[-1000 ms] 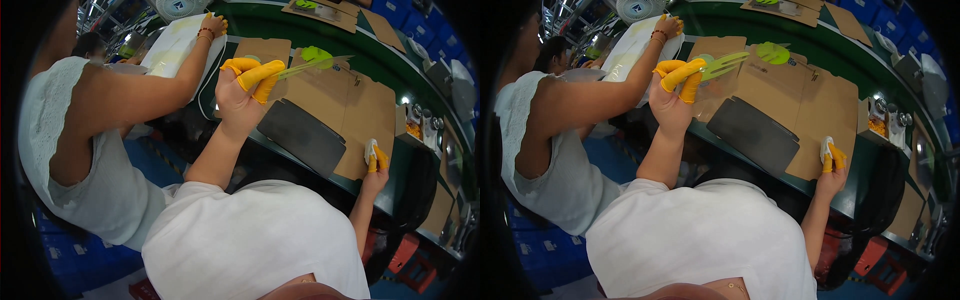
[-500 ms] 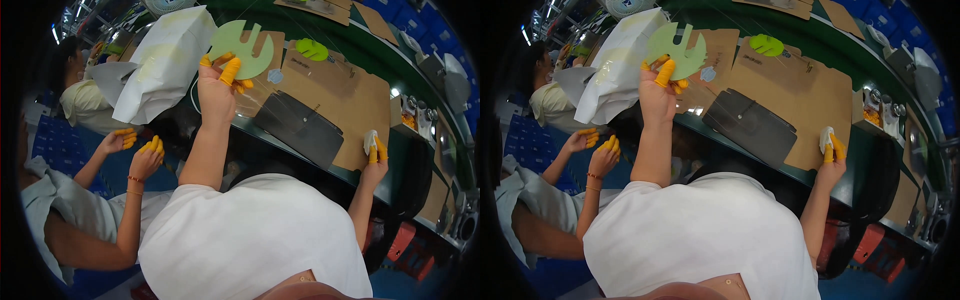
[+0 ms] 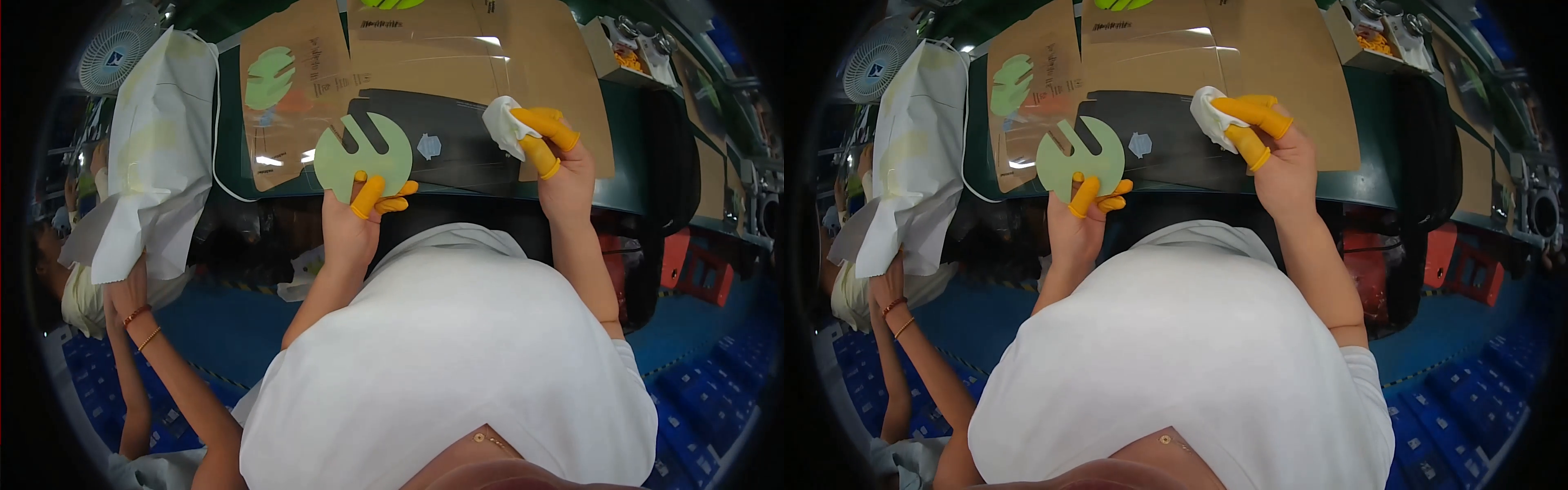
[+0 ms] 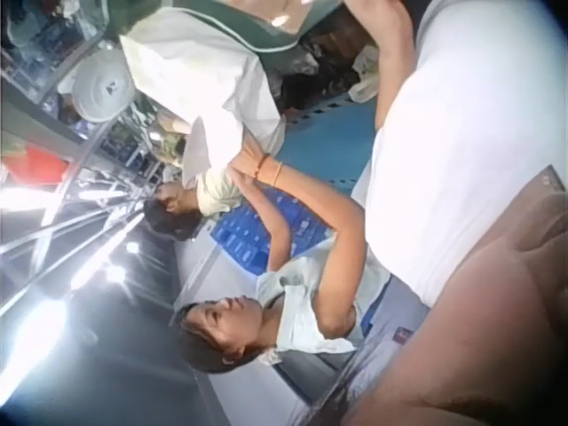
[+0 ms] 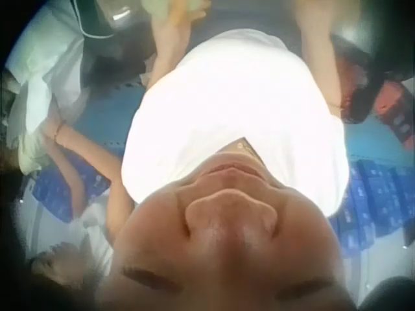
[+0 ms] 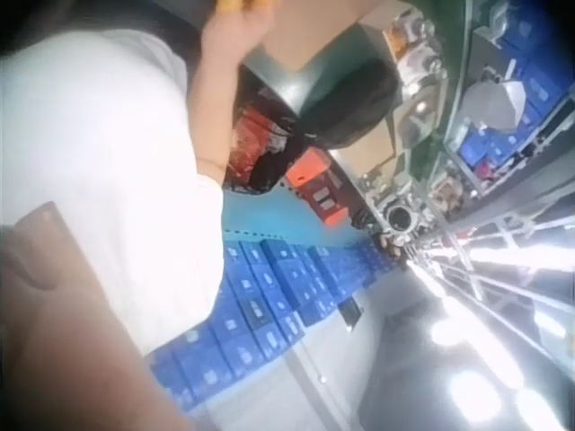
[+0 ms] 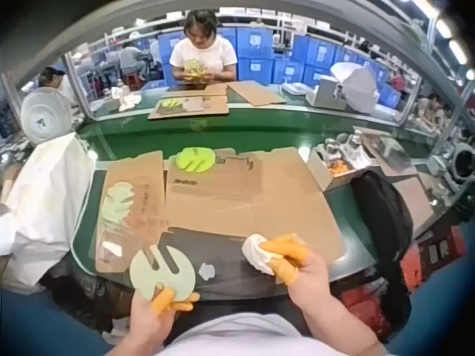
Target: The person cleans plastic components on an assembly line with a cloth.
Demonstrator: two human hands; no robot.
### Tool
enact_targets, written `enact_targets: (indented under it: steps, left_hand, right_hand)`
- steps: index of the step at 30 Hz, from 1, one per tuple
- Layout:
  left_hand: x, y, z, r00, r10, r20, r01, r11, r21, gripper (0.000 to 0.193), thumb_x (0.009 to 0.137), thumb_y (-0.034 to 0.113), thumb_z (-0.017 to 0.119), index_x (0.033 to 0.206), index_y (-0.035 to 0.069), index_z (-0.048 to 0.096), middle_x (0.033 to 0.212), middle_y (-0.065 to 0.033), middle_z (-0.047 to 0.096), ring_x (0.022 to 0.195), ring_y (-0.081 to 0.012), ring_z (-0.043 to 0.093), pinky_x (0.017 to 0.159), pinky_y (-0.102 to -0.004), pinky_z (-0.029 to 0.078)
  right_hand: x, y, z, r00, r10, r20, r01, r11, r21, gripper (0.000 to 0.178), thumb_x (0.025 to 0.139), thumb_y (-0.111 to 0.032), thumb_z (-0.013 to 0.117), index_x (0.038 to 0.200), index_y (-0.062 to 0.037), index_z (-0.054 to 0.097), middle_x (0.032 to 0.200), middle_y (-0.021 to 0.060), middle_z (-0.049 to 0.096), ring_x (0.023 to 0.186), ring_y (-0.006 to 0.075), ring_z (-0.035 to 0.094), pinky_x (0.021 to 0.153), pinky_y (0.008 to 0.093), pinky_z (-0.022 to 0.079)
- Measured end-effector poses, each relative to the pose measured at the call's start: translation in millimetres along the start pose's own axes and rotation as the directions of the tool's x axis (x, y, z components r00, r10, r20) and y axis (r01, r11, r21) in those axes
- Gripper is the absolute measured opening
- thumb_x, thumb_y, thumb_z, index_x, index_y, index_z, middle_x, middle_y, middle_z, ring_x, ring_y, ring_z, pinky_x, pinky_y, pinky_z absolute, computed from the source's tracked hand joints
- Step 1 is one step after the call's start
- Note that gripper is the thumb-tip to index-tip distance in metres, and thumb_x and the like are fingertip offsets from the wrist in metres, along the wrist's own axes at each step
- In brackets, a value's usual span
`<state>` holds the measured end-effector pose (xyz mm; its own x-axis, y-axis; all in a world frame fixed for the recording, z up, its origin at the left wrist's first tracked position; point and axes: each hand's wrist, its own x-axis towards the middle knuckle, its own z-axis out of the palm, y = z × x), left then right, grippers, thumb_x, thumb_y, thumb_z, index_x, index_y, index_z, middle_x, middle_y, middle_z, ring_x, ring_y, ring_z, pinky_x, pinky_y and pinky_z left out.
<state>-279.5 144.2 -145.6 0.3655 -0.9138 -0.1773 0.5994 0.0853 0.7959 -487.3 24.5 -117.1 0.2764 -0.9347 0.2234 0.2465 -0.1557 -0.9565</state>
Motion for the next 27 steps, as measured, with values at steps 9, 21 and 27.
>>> enact_targets:
  steps: [9, 21, 27]
  left_hand:
    - [2.9, 22.7, -38.5, 0.991, 0.031, 0.133, -0.085, 0.904, 0.42, 0.039, 0.087, 0.008, 0.054, 0.123, 0.0, 0.041, 0.102, -0.0106, 0.059, 0.087, -0.0197, 0.062, 0.071, -0.0298, 0.052]
    - [5.9, 27.6, -50.1, 0.844, -0.335, 0.419, 0.12, 0.879, 0.461, 0.027, 0.087, 0.012, 0.057, 0.112, 0.002, 0.055, 0.095, -0.0093, 0.061, 0.079, -0.018, 0.063, 0.061, -0.0242, 0.05]
    - [9.0, 25.2, -32.1, 0.932, -0.307, 0.193, 0.182, 0.855, 0.486, 0.034, 0.086, 0.008, 0.056, 0.119, 0.002, 0.049, 0.097, -0.0078, 0.061, 0.078, -0.0174, 0.063, 0.06, -0.0221, 0.049]
  right_hand:
    - [-2.9, -16.0, -7.4, 0.968, -0.136, 0.209, 0.225, 0.841, -0.492, 0.019, 0.076, 0.005, 0.06, 0.095, -0.0001, 0.065, 0.094, 0.0081, 0.056, 0.08, 0.0168, 0.055, 0.072, 0.0223, 0.045]
    - [-4.7, -26.4, -20.8, 0.921, -0.122, 0.37, 0.322, 0.775, -0.544, 0.017, 0.073, 0.004, 0.063, 0.09, 0.0005, 0.065, 0.091, 0.0095, 0.058, 0.082, 0.0207, 0.058, 0.072, 0.0256, 0.046]
    - [-10.7, -33.3, -13.9, 0.902, -0.085, 0.422, 0.375, 0.637, -0.673, 0.018, 0.071, 0.003, 0.065, 0.089, 0.0001, 0.065, 0.089, 0.0109, 0.059, 0.08, 0.022, 0.059, 0.07, 0.0268, 0.047]
